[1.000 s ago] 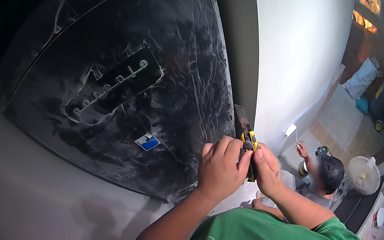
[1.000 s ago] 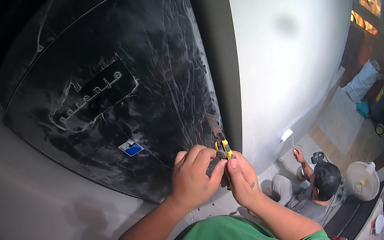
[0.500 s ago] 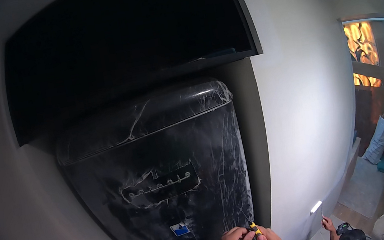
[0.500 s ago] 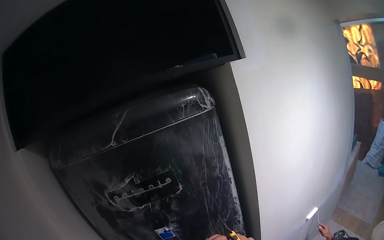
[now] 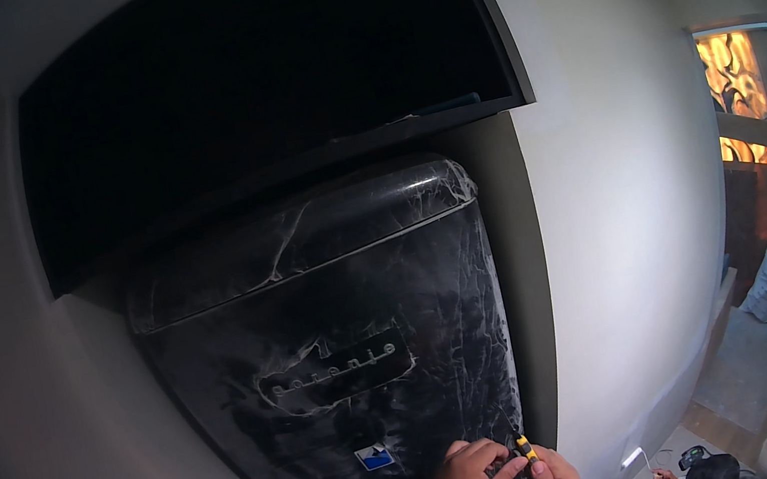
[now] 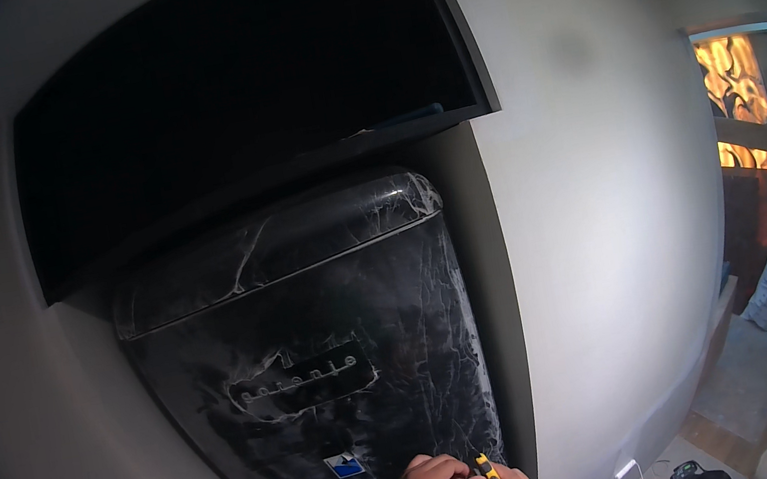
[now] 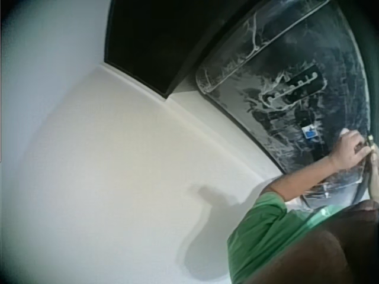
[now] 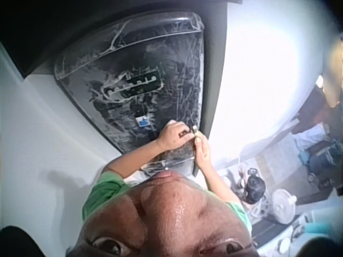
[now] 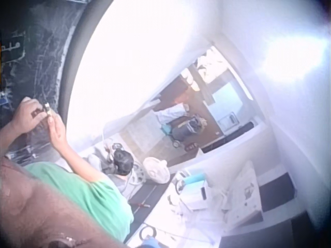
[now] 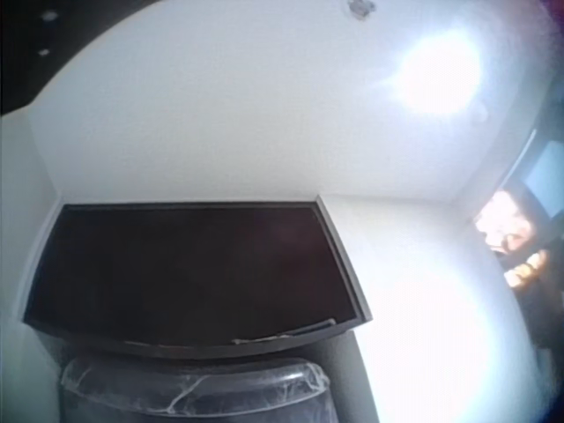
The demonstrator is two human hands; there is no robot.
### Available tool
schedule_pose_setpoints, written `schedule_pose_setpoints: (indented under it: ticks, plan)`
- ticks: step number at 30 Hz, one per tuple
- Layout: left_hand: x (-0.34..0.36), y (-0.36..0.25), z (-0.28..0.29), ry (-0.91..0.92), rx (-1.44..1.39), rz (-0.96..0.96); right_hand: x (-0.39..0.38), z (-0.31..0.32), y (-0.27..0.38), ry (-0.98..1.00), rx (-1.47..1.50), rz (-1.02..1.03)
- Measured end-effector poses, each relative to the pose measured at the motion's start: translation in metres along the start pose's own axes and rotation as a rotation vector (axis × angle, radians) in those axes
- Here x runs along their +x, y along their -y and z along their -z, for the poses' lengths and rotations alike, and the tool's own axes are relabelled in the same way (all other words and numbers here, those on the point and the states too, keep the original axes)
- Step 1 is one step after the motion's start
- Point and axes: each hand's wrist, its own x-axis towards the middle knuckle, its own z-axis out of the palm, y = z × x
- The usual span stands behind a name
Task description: The person uses a utility knife and hammer to cut and secure a black shelf above a wrapped appliance. They repeatedly score the shelf edge and tap it into place while another person works nearby.
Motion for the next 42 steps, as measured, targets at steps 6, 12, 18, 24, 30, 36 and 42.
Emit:
schedule_pose_setpoints:
  ticks: [6,12,18,24,30,36,42]
  plan:
    - [-0.007,0.025,-0.034,0.256,-0.621,0.494,0.004,0.003,0.004,-0.002,-0.030,0.033]
    - [-0.010,0.039,-0.036,0.423,-1.174,0.749,0.000,0.006,0.005,0.037,-0.027,0.015]
    - [-0.017,0.047,-0.043,0.449,-1.481,0.797,0.002,0.004,0.007,0.049,0.019,0.017]
    - [-0.024,0.052,-0.046,0.332,-1.420,0.770,0.004,0.000,0.019,0.040,-0.071,0.099]
    - [-0.030,0.050,-0.028,0.254,-1.037,0.578,0.003,-0.015,0.025,0.030,-0.068,0.114]
    - [-0.017,0.029,0.029,0.234,-0.570,0.458,0.011,-0.048,0.019,-0.004,0.097,0.050]
    - [0.018,0.019,0.102,0.176,-0.207,0.110,0.052,-0.048,0.045,0.004,0.330,-0.209]
